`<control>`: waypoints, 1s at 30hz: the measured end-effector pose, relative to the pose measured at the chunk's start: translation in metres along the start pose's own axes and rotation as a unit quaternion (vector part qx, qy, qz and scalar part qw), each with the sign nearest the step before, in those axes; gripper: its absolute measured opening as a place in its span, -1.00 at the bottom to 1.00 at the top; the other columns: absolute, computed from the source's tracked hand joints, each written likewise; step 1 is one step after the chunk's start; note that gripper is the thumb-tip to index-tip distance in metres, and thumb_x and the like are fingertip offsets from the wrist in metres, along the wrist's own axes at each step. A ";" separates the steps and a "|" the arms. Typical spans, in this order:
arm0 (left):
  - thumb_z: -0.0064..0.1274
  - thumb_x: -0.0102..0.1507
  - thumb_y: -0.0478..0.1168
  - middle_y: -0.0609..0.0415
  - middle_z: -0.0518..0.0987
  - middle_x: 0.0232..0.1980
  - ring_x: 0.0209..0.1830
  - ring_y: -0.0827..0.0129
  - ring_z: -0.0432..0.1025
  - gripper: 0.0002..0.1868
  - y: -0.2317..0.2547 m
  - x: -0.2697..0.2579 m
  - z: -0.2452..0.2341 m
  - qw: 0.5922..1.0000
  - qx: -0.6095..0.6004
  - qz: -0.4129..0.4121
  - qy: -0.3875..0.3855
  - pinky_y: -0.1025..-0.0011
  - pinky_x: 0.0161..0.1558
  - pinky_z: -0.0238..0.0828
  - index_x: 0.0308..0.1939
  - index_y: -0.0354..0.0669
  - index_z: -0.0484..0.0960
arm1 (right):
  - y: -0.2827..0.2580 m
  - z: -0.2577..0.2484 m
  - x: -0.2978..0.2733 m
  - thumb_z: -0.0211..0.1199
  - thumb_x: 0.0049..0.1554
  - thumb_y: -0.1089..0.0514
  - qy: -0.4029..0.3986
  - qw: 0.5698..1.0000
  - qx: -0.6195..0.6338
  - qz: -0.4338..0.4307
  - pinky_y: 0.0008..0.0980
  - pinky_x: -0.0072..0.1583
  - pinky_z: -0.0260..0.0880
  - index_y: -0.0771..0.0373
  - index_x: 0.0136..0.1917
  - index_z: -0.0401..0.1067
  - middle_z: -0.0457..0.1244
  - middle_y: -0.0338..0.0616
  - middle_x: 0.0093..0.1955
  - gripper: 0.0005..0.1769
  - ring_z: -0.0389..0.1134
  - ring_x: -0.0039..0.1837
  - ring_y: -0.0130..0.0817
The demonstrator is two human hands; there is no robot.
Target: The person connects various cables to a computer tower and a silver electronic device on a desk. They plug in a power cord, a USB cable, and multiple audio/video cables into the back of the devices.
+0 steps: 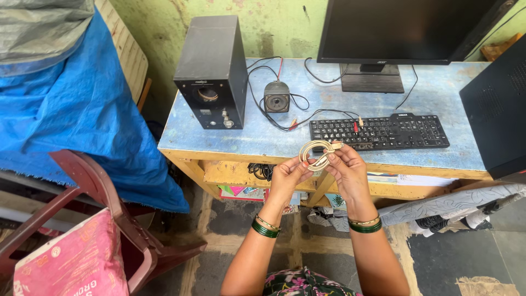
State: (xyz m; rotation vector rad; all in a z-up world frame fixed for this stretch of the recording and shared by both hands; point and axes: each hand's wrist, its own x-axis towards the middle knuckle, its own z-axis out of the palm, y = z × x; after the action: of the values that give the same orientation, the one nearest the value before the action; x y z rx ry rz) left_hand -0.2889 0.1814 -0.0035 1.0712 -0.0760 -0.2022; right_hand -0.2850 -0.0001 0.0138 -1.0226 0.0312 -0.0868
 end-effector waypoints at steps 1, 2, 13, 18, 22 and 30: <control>0.05 0.38 -0.27 0.00 0.69 0.03 0.01 0.40 0.59 -0.68 0.002 -0.004 -0.001 1.000 0.001 0.008 -0.001 0.36 0.11 0.60 0.17 -0.38 0.62 | 0.002 0.005 -0.004 0.29 0.19 0.34 0.012 1.000 -0.019 -0.008 -0.43 0.08 0.49 0.27 0.29 0.41 0.39 -0.10 0.11 -0.61 0.44 0.11 -0.40; 0.06 0.38 -0.28 0.00 0.69 0.03 0.00 0.40 0.59 -0.70 0.004 -0.007 -0.002 1.000 0.001 0.017 -0.002 0.36 0.10 0.61 0.15 -0.38 0.63 | 0.004 0.010 -0.007 0.29 0.18 0.33 0.013 0.999 -0.022 -0.024 -0.43 0.08 0.50 0.26 0.30 0.40 0.39 -0.11 0.11 -0.59 0.45 0.10 -0.41; 0.10 0.34 -0.31 -0.07 0.70 -0.01 -0.07 0.35 0.62 -0.71 0.033 -0.053 -0.043 0.997 -0.034 0.003 0.069 0.35 0.03 0.63 0.10 -0.40 0.64 | 0.037 0.074 -0.045 0.29 0.21 0.34 0.032 0.991 -0.075 -0.106 -0.43 0.02 0.51 0.35 0.27 0.39 0.39 -0.09 0.09 -0.65 0.45 0.07 -0.44; 0.14 0.29 -0.35 0.00 0.67 0.05 -0.01 0.41 0.58 -0.66 0.042 -0.074 -0.075 0.997 -0.051 0.025 0.045 0.43 0.04 0.60 0.16 -0.33 0.60 | 0.053 0.100 -0.069 0.29 0.16 0.39 0.048 0.995 -0.033 -0.077 -0.43 0.06 0.54 0.35 0.16 0.38 0.40 -0.05 0.08 -0.71 0.47 0.06 -0.40; 0.14 0.31 -0.34 -0.05 0.67 0.04 -0.02 0.40 0.56 -0.64 0.047 -0.096 -0.107 0.996 -0.033 0.025 0.083 0.42 0.00 0.60 0.19 -0.36 0.61 | 0.080 0.123 -0.090 0.33 0.14 0.47 0.040 0.989 -0.070 -0.122 -0.46 0.17 0.47 0.41 0.12 0.42 0.41 0.01 0.08 -0.73 0.44 0.09 -0.40; 0.09 0.33 -0.35 -0.09 0.63 0.16 0.06 0.40 0.57 -0.59 0.047 -0.126 -0.151 0.998 -0.016 0.040 0.039 0.41 0.06 0.60 0.26 -0.40 0.53 | 0.112 0.145 -0.123 0.32 0.11 0.45 0.099 0.992 -0.019 -0.082 -0.43 0.14 0.49 0.38 0.09 0.42 0.41 -0.03 0.06 -0.73 0.45 0.06 -0.39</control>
State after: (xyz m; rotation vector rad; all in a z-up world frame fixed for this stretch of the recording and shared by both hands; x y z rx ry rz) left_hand -0.3823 0.3588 -0.0293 1.0409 -0.0452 -0.0893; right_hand -0.3912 0.1920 -0.0082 -1.0503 0.1295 -0.3383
